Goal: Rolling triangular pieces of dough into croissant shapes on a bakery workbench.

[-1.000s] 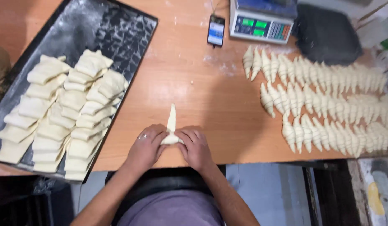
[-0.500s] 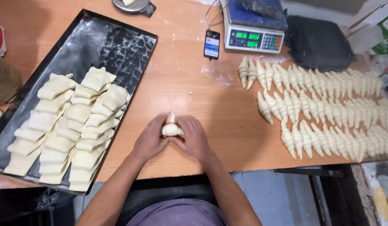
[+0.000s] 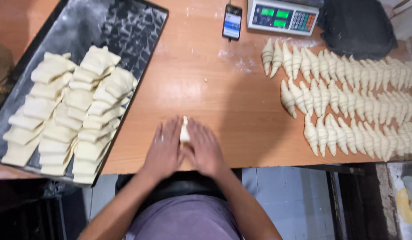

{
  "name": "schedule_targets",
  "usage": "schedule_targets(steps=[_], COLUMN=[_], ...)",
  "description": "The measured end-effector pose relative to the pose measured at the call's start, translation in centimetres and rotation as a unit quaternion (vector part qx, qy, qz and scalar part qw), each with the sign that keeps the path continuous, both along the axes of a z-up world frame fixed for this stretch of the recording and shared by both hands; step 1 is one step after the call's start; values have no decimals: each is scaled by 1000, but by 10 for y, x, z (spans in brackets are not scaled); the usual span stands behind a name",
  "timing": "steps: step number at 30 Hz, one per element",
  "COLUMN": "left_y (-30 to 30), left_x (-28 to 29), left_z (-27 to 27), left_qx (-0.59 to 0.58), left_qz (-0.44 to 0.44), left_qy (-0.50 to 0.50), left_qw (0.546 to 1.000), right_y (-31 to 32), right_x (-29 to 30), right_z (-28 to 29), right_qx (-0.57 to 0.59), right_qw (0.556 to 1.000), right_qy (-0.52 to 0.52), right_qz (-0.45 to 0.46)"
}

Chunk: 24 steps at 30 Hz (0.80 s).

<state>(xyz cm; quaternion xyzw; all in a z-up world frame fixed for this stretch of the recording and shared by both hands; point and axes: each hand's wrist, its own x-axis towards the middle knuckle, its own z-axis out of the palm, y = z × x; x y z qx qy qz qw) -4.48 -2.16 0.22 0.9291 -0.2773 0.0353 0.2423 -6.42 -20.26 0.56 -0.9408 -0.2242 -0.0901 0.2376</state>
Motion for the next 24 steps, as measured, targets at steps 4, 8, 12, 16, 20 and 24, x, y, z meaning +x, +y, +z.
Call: schedule_targets(steps=[4, 8, 12, 16, 20, 24], left_y=[3, 13, 18, 5, -11, -41], left_x=[44, 38, 5, -29, -45, 8], left_z=[-3, -21, 19, 19, 4, 2], left_qx=[-12, -130, -116, -78, -7, 51], left_qz=[20, -5, -20, -20, -59, -20], left_qy=[-4, 69, 73, -56, -89, -20], left_qw=[1000, 989, 990, 995, 994, 998], right_y=[-7, -26, -34, -18, -20, -48], right_x=[44, 34, 25, 52, 73, 68], right_z=[6, -7, -1, 24, -3, -37], right_qx=[-3, 79, 165, 163, 118, 193], right_qw=[999, 997, 983, 987, 979, 951], right_qy=[-29, -20, 53, -11, -101, -88], right_qz=[-24, 13, 58, 2, -130, -225])
